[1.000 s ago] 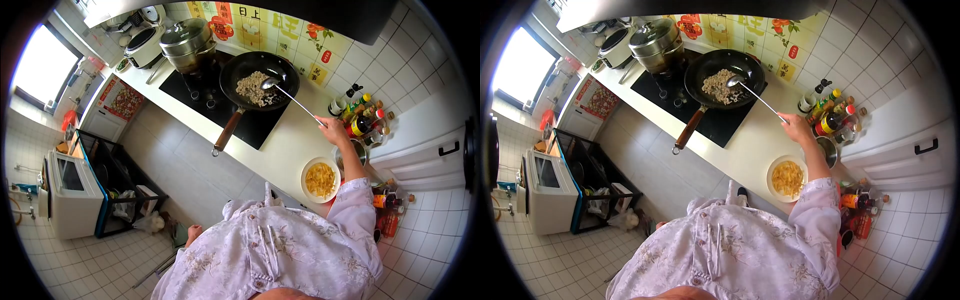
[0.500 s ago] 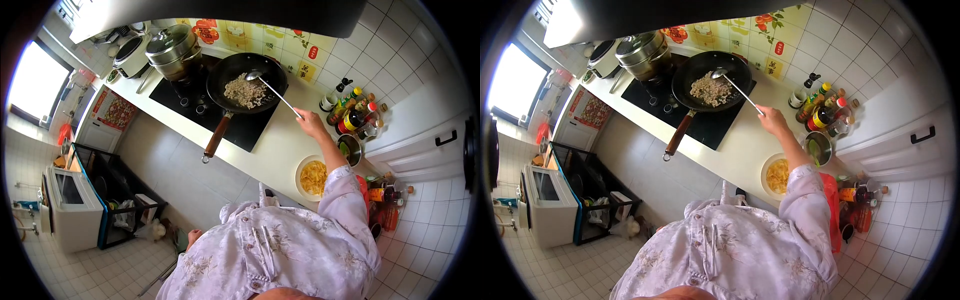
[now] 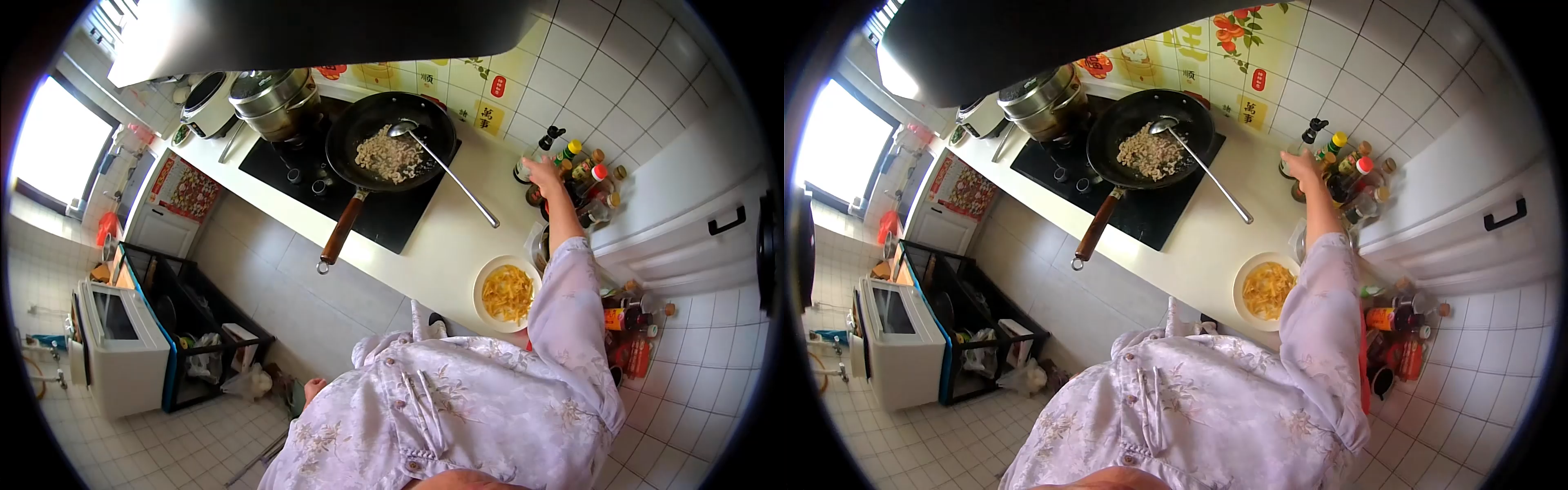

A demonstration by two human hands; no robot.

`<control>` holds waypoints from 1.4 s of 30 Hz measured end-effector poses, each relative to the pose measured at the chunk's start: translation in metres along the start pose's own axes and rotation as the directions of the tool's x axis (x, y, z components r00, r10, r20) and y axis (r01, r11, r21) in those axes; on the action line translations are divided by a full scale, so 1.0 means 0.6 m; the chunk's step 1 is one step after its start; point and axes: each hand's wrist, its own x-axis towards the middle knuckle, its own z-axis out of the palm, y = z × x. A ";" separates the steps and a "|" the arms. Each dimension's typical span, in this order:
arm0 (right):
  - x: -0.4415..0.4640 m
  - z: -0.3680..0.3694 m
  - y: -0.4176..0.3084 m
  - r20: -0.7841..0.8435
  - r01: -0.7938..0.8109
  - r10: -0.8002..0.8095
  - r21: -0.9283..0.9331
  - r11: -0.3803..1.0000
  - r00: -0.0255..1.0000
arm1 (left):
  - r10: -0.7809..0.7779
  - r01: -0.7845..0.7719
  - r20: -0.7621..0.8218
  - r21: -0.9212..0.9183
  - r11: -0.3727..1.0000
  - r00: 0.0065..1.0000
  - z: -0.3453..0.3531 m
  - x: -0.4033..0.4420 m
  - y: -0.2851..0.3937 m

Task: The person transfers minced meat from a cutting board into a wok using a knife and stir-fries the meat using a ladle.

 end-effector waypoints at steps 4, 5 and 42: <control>0.015 0.030 -0.020 -0.255 -0.021 0.019 -0.005 1.000 0.967 | -0.017 0.017 -0.027 0.006 1.000 0.999 0.007 -0.030 0.005; 0.058 0.036 0.003 -0.240 -0.013 0.011 -0.007 1.000 0.971 | -0.027 0.027 -0.037 -0.004 1.000 0.999 0.005 -0.041 0.012; -0.041 0.189 -0.239 0.580 0.694 -0.526 -0.719 0.029 0.622 | -0.160 0.146 -0.059 -0.189 0.971 0.985 0.050 -0.145 0.017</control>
